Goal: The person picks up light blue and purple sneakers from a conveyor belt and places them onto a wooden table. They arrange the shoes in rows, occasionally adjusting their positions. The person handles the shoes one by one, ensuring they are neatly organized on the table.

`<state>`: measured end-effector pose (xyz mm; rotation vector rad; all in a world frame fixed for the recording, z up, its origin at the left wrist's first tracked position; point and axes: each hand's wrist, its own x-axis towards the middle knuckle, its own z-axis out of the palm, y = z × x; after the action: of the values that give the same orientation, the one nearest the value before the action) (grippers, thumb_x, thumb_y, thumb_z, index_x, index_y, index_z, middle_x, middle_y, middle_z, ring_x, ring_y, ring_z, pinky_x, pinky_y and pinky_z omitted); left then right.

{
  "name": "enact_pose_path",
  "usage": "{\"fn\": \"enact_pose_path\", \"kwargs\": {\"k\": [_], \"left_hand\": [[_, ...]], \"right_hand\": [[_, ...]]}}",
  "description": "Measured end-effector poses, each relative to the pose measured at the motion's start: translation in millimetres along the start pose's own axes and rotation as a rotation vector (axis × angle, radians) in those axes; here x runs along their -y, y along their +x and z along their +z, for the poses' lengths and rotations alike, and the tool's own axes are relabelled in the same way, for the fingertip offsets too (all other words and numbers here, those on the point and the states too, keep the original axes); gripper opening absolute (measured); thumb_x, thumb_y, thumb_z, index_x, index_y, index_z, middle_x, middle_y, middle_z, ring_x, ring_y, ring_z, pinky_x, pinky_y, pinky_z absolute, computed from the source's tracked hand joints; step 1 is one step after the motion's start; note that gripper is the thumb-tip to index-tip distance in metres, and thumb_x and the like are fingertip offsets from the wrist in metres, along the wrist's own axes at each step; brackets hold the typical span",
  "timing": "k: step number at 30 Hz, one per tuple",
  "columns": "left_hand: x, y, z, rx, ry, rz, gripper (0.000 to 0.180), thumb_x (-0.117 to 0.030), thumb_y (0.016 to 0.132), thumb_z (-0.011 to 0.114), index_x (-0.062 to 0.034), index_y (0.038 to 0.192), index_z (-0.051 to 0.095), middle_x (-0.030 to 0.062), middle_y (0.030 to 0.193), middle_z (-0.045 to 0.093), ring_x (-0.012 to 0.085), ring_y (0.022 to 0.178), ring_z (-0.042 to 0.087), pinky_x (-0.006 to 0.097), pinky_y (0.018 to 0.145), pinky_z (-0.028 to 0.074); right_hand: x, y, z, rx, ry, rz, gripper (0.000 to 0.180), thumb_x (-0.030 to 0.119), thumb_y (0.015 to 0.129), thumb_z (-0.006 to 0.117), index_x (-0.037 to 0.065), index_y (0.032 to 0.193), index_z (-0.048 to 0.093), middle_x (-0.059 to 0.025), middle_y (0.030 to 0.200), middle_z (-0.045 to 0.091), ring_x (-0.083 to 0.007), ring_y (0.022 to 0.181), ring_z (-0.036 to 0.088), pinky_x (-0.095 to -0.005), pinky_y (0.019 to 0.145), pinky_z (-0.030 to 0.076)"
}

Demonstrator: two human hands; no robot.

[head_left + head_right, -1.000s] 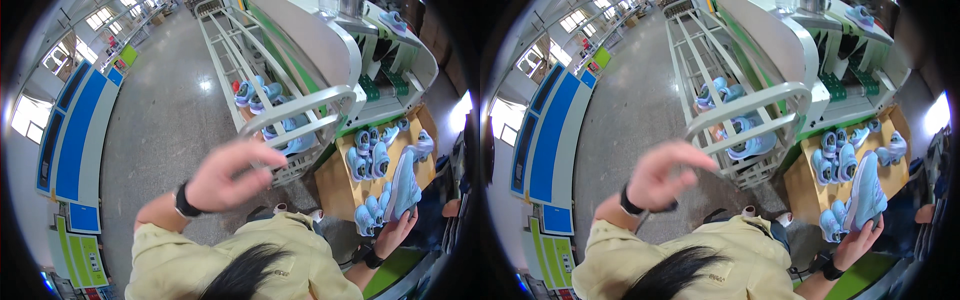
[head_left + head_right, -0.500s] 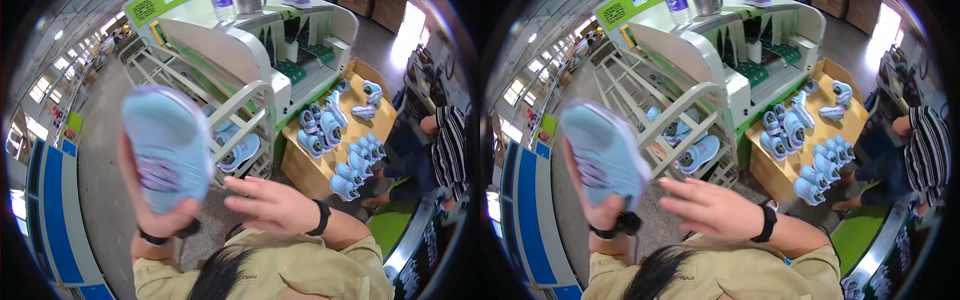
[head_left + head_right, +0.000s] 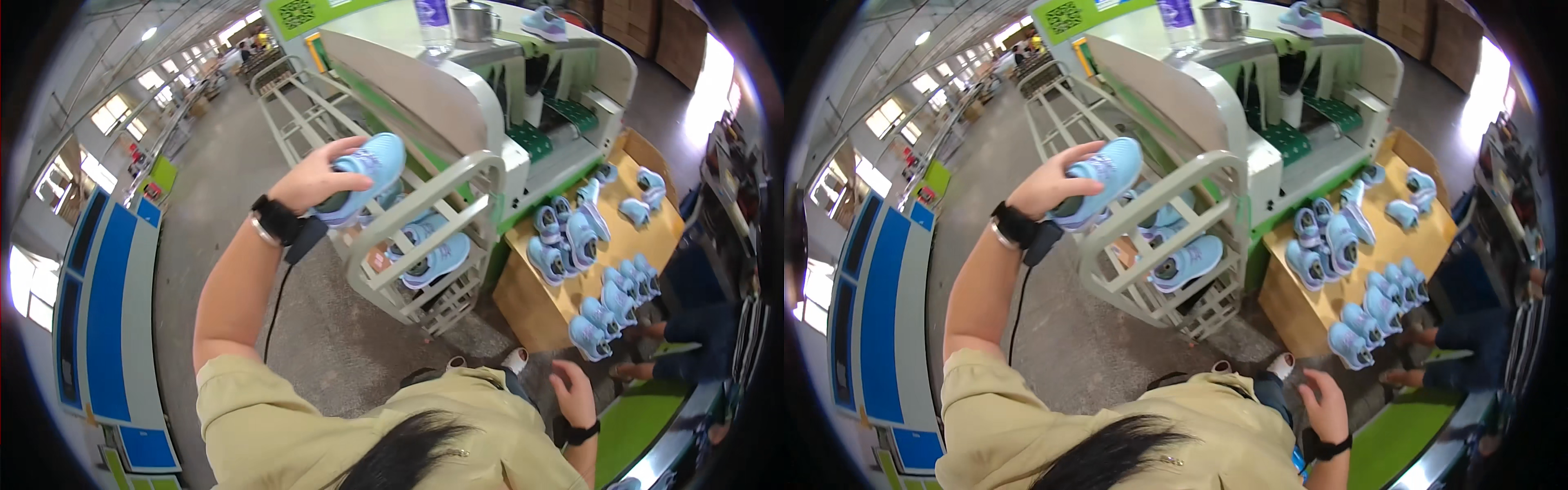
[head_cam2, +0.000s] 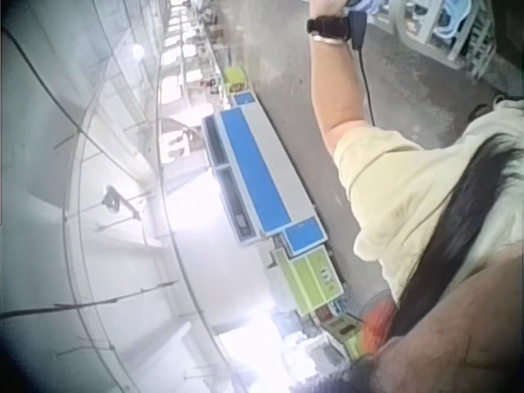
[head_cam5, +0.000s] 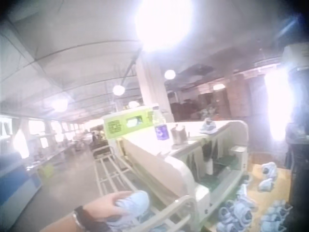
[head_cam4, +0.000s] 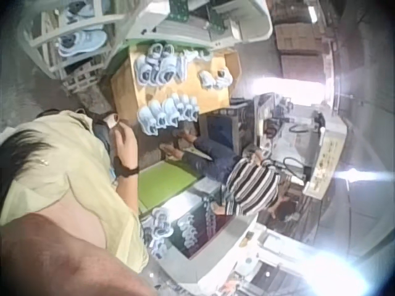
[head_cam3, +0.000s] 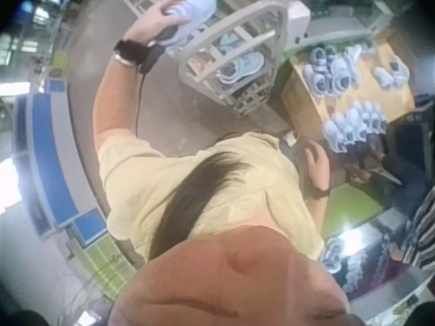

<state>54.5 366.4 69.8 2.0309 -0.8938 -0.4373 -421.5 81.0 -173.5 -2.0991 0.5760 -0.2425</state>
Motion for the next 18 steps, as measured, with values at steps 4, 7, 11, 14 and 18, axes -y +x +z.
{"fn": "enact_pose_path", "kwargs": {"k": [4, 7, 11, 14, 18], "left_hand": [[2.7, 6.8, 4.8, 0.059, -0.14, -0.047, 0.082, -0.021, 0.082, 0.08, 0.0017, 0.152, 0.044, 0.0161, 0.143, 0.057, 0.0216, 0.128, 0.055, 0.034, 0.108, 0.045], [13.8, 15.1, 25.1, 0.139, -0.06, -0.06, 0.084, -0.028, 0.082, 0.08, -0.0003, 0.152, 0.043, 0.0202, 0.143, 0.055, 0.0272, 0.13, 0.056, 0.037, 0.109, 0.045], [52.2, 36.8, 34.2, 0.136, 0.209, -0.064, 0.082, -0.046, 0.09, 0.074, -0.0052, 0.153, 0.043, 0.0187, 0.148, 0.054, 0.0293, 0.134, 0.055, 0.036, 0.112, 0.043], [37.7, 34.5, 30.7, 0.268, 0.239, -0.197, 0.095, -0.049, 0.088, 0.077, -0.0024, 0.158, 0.032, 0.0229, 0.152, 0.048, 0.0326, 0.14, 0.05, 0.038, 0.115, 0.041], [41.2, 9.9, 23.6, 0.224, 0.341, -0.114, 0.106, -0.047, 0.084, 0.08, -0.0004, 0.16, 0.022, 0.0269, 0.153, 0.045, 0.0342, 0.142, 0.046, 0.039, 0.117, 0.039]], "right_hand": [[-10.3, -18.7, 7.4, -0.034, 0.058, 0.147, 0.031, 0.004, 0.089, 0.072, -0.002, 0.119, 0.066, -0.0168, 0.108, 0.07, -0.0269, 0.098, 0.069, -0.0355, 0.088, 0.054], [-29.4, -28.4, 4.7, -0.032, 0.065, 0.164, 0.03, -0.001, 0.093, 0.066, 0.0, 0.123, 0.064, -0.0102, 0.111, 0.07, -0.0179, 0.102, 0.067, -0.03, 0.091, 0.053], [-25.1, -18.8, 5.0, 0.023, 0.022, 0.112, 0.03, 0.01, 0.096, 0.066, 0.0, 0.124, 0.065, -0.0166, 0.117, 0.069, -0.0272, 0.11, 0.065, -0.0356, 0.097, 0.05], [-3.7, -16.9, -3.0, 0.068, -0.08, 0.117, 0.034, 0.019, 0.1, 0.063, -0.001, 0.128, 0.064, -0.0217, 0.125, 0.068, -0.0339, 0.119, 0.063, -0.0393, 0.104, 0.047], [-2.5, -2.5, -6.2, 0.149, -0.084, 0.119, 0.035, 0.019, 0.1, 0.062, -0.002, 0.129, 0.063, -0.0224, 0.125, 0.067, -0.0368, 0.119, 0.062, -0.0413, 0.102, 0.048]]}}
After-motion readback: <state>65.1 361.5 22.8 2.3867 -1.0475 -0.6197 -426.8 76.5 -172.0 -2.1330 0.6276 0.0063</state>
